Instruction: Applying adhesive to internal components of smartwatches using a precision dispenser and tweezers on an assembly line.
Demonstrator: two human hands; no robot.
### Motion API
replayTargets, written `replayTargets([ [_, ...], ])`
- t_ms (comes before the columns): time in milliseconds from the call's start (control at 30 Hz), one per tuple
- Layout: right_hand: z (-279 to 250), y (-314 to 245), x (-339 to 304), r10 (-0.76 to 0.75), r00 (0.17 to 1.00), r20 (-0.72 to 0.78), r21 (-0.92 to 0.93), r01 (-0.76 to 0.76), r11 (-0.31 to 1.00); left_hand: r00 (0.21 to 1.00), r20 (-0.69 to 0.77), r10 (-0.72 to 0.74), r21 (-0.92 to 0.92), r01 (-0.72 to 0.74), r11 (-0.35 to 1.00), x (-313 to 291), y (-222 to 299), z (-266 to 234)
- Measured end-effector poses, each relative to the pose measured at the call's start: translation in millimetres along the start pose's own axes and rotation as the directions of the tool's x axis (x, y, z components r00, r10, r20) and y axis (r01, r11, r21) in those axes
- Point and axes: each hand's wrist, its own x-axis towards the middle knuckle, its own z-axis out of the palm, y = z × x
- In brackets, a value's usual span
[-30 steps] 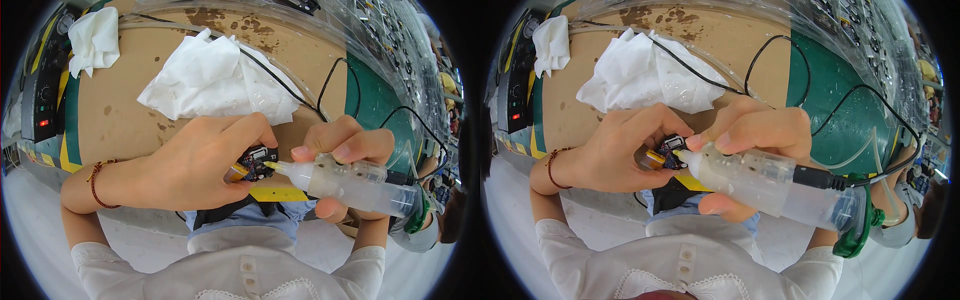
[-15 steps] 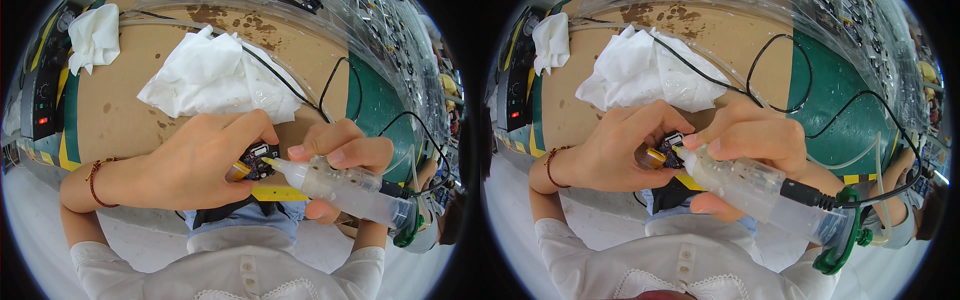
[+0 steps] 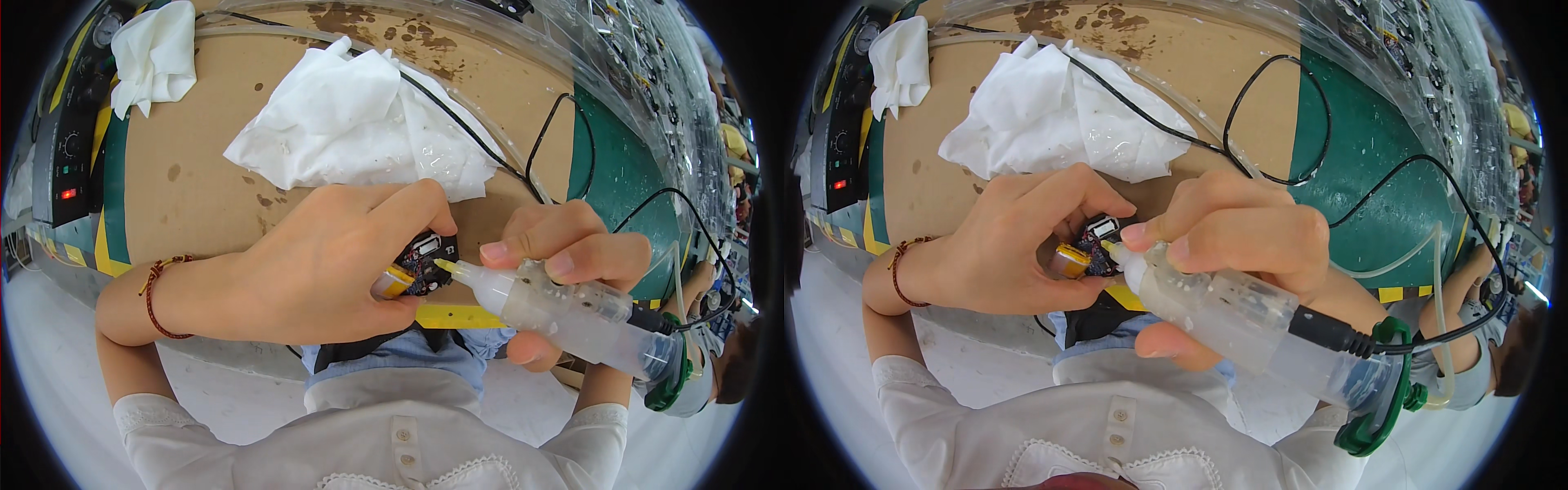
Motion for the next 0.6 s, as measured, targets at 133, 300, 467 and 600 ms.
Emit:
replayTargets([
  [133,0.7,0.9,0.3,0.001,1.000,0.005,0.005,-0.001,1.000,1.000,-0.001,0.003,0.009,-0.003,1.000,0.0,0.2,0.0],
  [300,0.8,0.2,0.8,0.008,1.000,0.003,-0.013,-0.008,1.000,1.000,-0.013,0.024,0.008,-0.024,1.000,0.0,-0.8,1.3],
  [467,4.6,0.6,1.0,-0.016,0.999,-0.030,-0.038,0.015,0.999,1.000,-0.002,-0.001,0.020,0.001,1.000,-0.9,0.4,0.7],
  [600,1.0,0.2,1.4,-0.007,1.000,0.010,-0.039,0.008,0.999,1.000,-0.001,0.002,0.022,-0.002,1.000,0.0,0.6,0.8],
])
